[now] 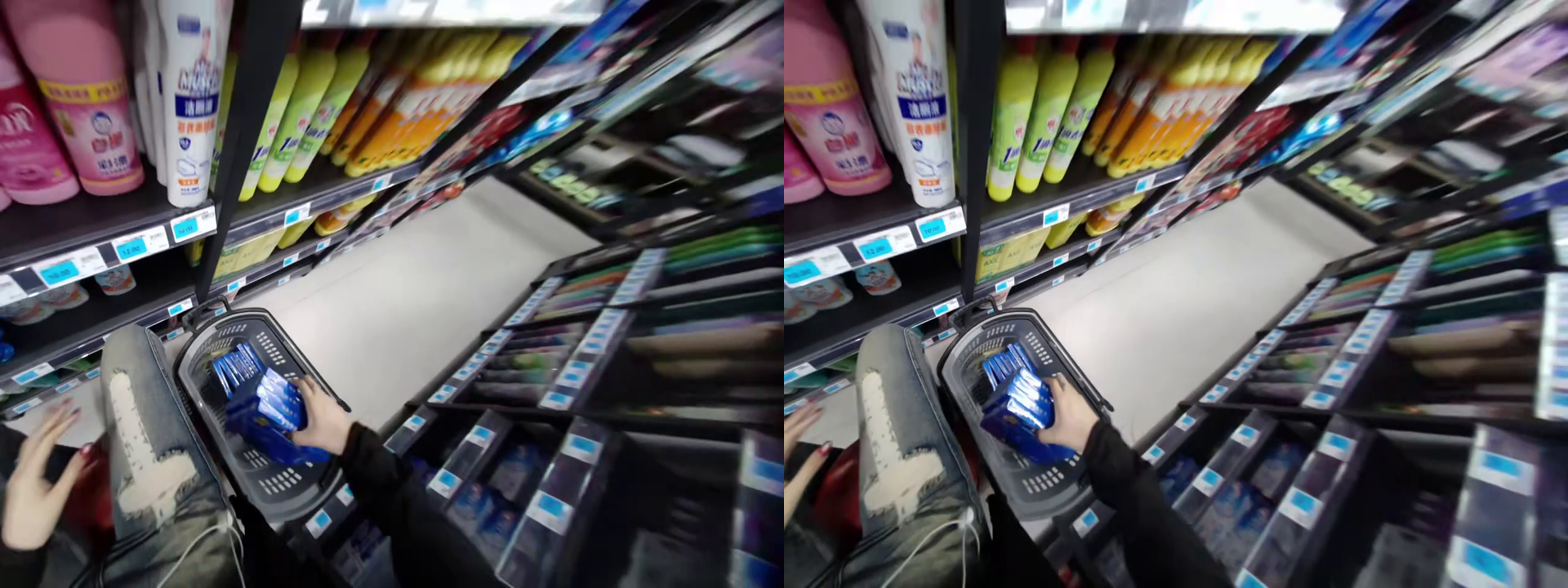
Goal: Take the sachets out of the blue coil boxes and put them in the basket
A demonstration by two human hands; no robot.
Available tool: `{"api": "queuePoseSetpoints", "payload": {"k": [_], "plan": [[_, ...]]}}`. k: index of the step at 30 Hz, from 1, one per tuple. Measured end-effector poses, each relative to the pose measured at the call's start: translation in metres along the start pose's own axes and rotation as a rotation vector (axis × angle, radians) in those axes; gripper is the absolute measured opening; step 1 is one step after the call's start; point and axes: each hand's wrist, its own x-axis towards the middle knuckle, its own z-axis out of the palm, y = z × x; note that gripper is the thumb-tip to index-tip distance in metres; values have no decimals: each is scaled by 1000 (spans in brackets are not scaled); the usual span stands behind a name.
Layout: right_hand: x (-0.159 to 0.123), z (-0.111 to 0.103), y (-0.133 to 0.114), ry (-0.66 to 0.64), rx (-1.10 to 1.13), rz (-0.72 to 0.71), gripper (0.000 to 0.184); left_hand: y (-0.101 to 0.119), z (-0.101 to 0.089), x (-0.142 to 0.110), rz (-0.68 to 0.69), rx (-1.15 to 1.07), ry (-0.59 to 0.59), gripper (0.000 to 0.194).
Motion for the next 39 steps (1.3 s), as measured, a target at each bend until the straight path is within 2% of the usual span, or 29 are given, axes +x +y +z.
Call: {"api": "queuePoseSetpoints", "payload": {"k": [2,3,4,6,7,9,12,15,18,20,24,28,30,34,39], "plan": [[5,-57,-29,-33,28,-169,83,26,18,14,41,-287,-252,52],[9,-82,-47,-75,39,-249,83,41,25,21,54,-417,-370,58],[13,-104,-68,-134,54,-326,82,55,31,28,73,-501,-439,68],[25,-132,-114,-280,103,-449,77,77,37,36,84,-672,-581,88],[32,-137,-138,-369,136,-484,75,83,37,38,78,-762,-648,94],[48,-132,-185,-558,222,-495,70,86,32,37,45,-955,-680,102],[77,-94,-241,-786,364,-404,56,69,19,25,-151,-1191,-513,93],[103,-47,-275,-782,517,-261,38,40,7,10,-416,-1317,-266,62],[114,-10,-285,-646,612,-216,38,14,1,-2,-490,-1383,-45,29],[110,9,-281,-511,704,-187,48,1,0,-5,-476,-1403,50,19],[73,50,-261,-141,906,-42,58,-13,1,-8,-468,-1441,172,17],[35,86,-254,73,779,-35,54,-19,7,-9,-491,-1472,177,24],[27,90,-255,131,707,-63,48,-21,10,-9,-502,-1476,157,28],[28,84,-258,165,605,-77,46,-23,15,-6,-523,-1463,181,39],[35,75,-251,121,681,-27,44,-24,18,-4,-568,-1453,153,54]]}}
